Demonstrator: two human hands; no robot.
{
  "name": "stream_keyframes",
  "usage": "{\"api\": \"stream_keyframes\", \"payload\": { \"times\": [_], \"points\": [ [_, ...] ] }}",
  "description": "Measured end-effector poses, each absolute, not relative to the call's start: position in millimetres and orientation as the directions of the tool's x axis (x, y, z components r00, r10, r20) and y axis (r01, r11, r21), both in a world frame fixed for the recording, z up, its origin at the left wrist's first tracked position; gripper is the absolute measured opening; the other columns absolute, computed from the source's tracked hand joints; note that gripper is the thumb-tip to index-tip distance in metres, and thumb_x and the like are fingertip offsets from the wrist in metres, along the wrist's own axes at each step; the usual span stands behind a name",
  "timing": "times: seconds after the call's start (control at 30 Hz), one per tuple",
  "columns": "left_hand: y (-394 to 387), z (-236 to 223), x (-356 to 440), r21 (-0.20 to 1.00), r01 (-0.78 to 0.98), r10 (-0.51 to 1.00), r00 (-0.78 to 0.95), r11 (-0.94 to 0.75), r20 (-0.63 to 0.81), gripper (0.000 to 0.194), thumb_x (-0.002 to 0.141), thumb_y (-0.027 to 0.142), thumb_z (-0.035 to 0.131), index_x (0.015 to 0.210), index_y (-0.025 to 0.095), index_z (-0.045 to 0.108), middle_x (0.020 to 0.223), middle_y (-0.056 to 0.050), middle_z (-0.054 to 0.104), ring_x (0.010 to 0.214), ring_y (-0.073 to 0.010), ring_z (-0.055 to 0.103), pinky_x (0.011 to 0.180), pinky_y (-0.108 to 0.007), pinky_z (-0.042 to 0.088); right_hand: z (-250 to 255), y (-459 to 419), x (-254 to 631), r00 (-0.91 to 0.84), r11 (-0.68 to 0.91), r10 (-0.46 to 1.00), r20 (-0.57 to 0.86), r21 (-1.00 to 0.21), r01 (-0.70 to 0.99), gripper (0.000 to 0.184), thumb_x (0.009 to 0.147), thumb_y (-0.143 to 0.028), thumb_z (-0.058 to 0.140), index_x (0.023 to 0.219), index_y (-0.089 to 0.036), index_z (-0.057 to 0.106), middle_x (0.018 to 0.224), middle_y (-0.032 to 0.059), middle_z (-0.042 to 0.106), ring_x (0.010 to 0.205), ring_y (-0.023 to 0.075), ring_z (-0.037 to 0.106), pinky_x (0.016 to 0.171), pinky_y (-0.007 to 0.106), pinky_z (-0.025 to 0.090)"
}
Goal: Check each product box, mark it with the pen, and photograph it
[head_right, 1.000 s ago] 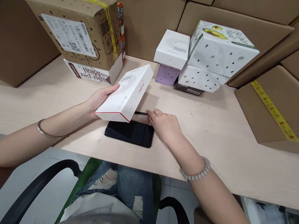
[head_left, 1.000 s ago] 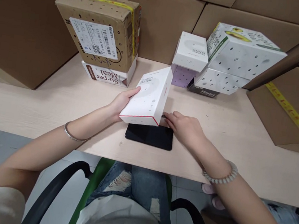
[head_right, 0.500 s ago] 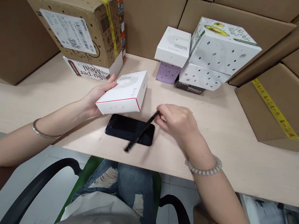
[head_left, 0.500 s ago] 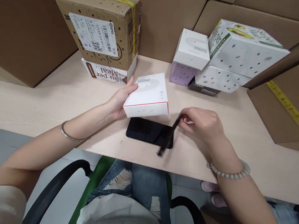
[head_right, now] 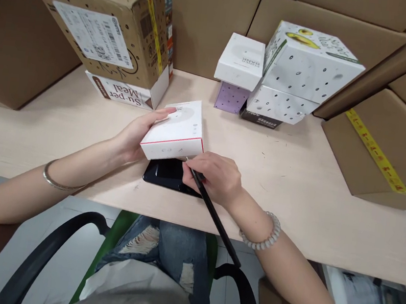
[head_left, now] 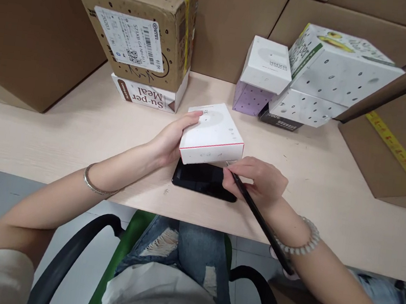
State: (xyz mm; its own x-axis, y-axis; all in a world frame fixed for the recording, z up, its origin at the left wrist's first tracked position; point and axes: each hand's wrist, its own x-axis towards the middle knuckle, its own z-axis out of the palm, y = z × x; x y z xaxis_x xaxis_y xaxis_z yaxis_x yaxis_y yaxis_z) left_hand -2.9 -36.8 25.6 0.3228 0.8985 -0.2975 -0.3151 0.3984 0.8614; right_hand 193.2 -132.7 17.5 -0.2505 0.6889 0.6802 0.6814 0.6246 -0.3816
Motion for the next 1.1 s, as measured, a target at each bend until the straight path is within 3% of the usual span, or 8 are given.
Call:
{"api": "stream_keyframes", "payload": {
  "times": [0.13,0.43,0.6,0.73,0.83,0.93,1.1],
  "points": [
    [-40,27,-5,0.871,-0.273,0.888,0.341,0.409,-0.310,0.058,0.083,0.028,0.076,0.138,0.024,0.060,0.116,-0.006,0.076,0.102,-0.0272,0.075,0.089,-0.040,0.064,16,-134,196,-0.197,0.542,0.765,0.613,-0.449,0.710,0.026,0.093,-0.032,0.065,0.067,-0.032,0.062,0.069,0.0016,0.073,0.066,0.0199,0.072,0.062,0.037,0.062],
    [-44,30,-4,0.878,-0.230,0.886,0.313,0.419,-0.341,0.060,0.082,0.028,0.076,0.140,0.026,0.060,0.115,-0.005,0.072,0.084,-0.0212,0.070,0.078,-0.036,0.062,16,-132,199,-0.264,0.600,0.660,0.704,-0.281,0.749,0.030,0.096,-0.019,0.059,0.067,-0.029,0.060,0.062,-0.0010,0.066,0.056,0.0144,0.063,0.053,0.030,0.053],
    [-46,34,-5,0.878,-0.259,0.892,0.326,0.402,-0.313,0.061,0.082,0.024,0.076,0.140,0.023,0.058,0.106,-0.003,0.072,0.074,-0.0151,0.067,0.062,-0.026,0.057,15,-126,198,-0.349,0.730,0.434,0.830,-0.097,0.676,0.027,0.092,-0.010,0.063,0.070,-0.026,0.060,0.063,-0.0041,0.068,0.056,0.0102,0.064,0.054,0.023,0.051],
    [-42,39,-4,0.860,-0.318,0.909,0.260,0.400,-0.327,0.049,0.090,0.020,0.069,0.138,0.021,0.058,0.099,-0.001,0.073,0.068,-0.0113,0.066,0.056,-0.020,0.055,14,-119,207,-0.304,0.792,0.374,0.876,-0.131,0.596,0.021,0.089,-0.008,0.065,0.082,-0.027,0.061,0.064,-0.0067,0.063,0.052,0.0102,0.058,0.052,0.024,0.048],
    [-34,43,-7,0.829,-0.412,0.920,0.263,0.378,-0.290,0.041,0.094,0.018,0.066,0.134,0.018,0.059,0.093,-0.001,0.075,0.072,-0.0117,0.070,0.065,-0.021,0.060,13,-114,223,-0.289,0.740,0.458,0.841,-0.180,0.648,0.023,0.086,-0.006,0.067,0.087,-0.028,0.061,0.069,-0.0054,0.064,0.056,0.0127,0.058,0.053,0.027,0.047],
    [-26,46,-14,0.797,-0.463,0.904,0.362,0.387,-0.229,0.037,0.093,0.019,0.063,0.130,0.015,0.062,0.093,-0.004,0.078,0.079,-0.0152,0.075,0.070,-0.025,0.064,9,-110,237,-0.248,0.553,0.669,0.701,-0.246,0.796,0.023,0.081,-0.003,0.060,0.086,-0.026,0.064,0.075,-0.0004,0.067,0.065,0.0174,0.062,0.060,0.032,0.049],
    [-18,42,-22,0.778,-0.488,0.899,0.379,0.394,-0.218,0.055,0.089,0.012,0.067,0.142,0.018,0.053,0.095,-0.001,0.078,0.075,-0.0132,0.076,0.061,-0.022,0.062,3,-108,239,-0.068,0.212,0.912,0.404,-0.322,0.923,0.019,0.081,-0.007,0.058,0.086,-0.020,0.071,0.086,0.0077,0.074,0.073,0.0230,0.067,0.067,0.036,0.050]
  ]
}}
